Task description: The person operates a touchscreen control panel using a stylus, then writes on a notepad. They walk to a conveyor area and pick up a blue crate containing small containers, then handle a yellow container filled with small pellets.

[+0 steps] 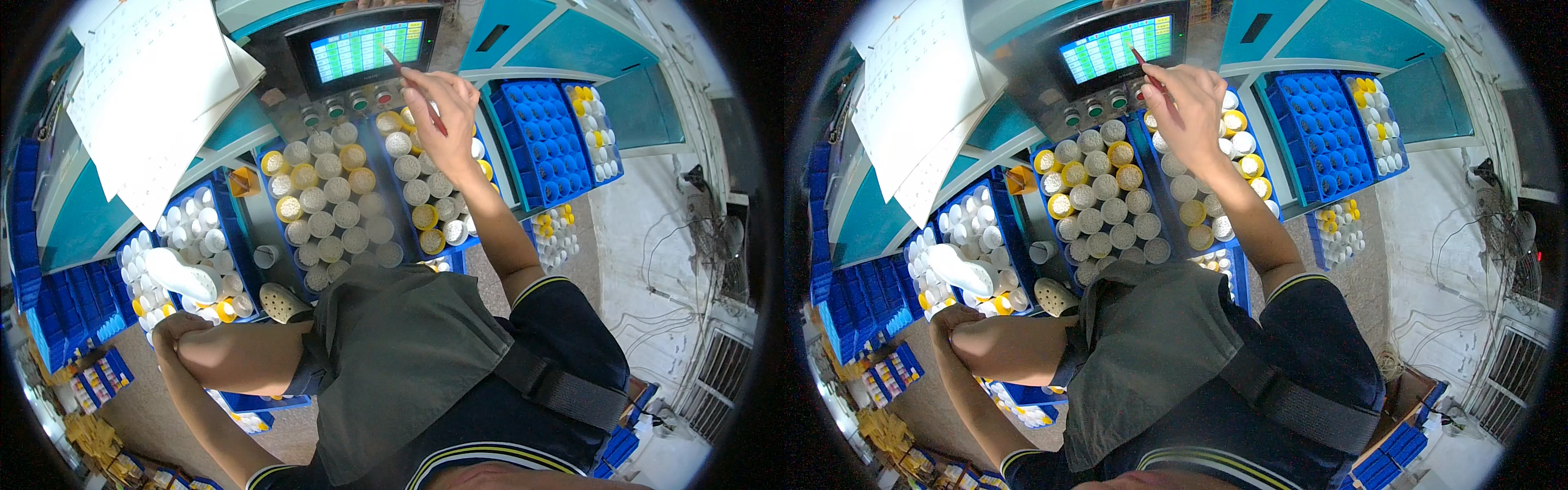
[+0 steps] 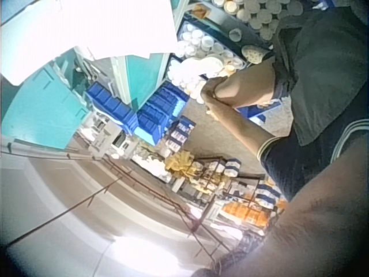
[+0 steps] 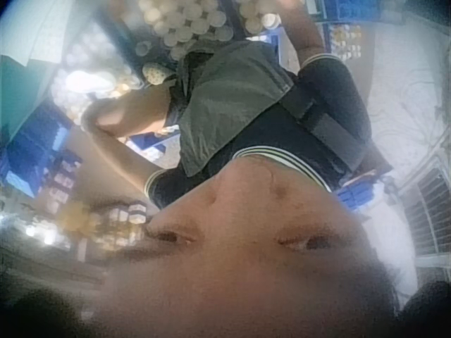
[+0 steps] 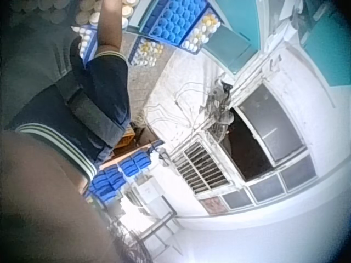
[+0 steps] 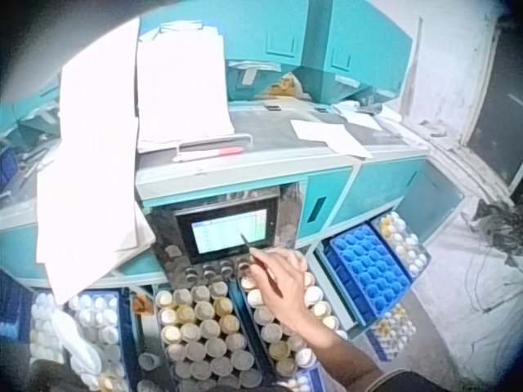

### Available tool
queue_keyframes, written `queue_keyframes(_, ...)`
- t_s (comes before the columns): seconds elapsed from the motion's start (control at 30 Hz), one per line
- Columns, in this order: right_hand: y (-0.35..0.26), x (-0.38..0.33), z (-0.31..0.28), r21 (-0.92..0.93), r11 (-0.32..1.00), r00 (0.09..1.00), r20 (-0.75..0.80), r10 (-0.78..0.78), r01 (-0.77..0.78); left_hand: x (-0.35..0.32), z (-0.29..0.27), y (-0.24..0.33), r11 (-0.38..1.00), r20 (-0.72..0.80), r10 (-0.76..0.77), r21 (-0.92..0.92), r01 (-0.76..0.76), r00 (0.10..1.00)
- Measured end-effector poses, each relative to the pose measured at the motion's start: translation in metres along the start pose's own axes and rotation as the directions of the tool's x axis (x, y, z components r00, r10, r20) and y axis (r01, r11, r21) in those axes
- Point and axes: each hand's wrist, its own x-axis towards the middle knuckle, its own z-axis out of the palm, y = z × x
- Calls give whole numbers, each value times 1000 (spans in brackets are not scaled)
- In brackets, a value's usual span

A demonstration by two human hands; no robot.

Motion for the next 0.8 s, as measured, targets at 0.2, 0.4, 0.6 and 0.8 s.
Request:
queue_keyframes(0.2, 1, 0, -3, 20, 1000, 1000, 0, 10, -10, -4, 1, 0, 1000, -2, 2, 8, -2, 1000)
queue_keyframes(0.4, 2, -1, -3, 21, 1000, 1000, 12, 17, -17, -5, 4, 1, 1000, 4, 0, 15, 0, 1000)
queue_keyframes(0.6, -2, 1, -2, 38, 999, 1000, -13, 11, -10, -11, 4, 0, 999, 9, 23, 27, -24, 1000)
queue_keyframes(0.8, -5, 1, -3, 52, 999, 1000, -10, 12, -11, -13, 3, 3, 998, 6, 39, 43, -39, 999)
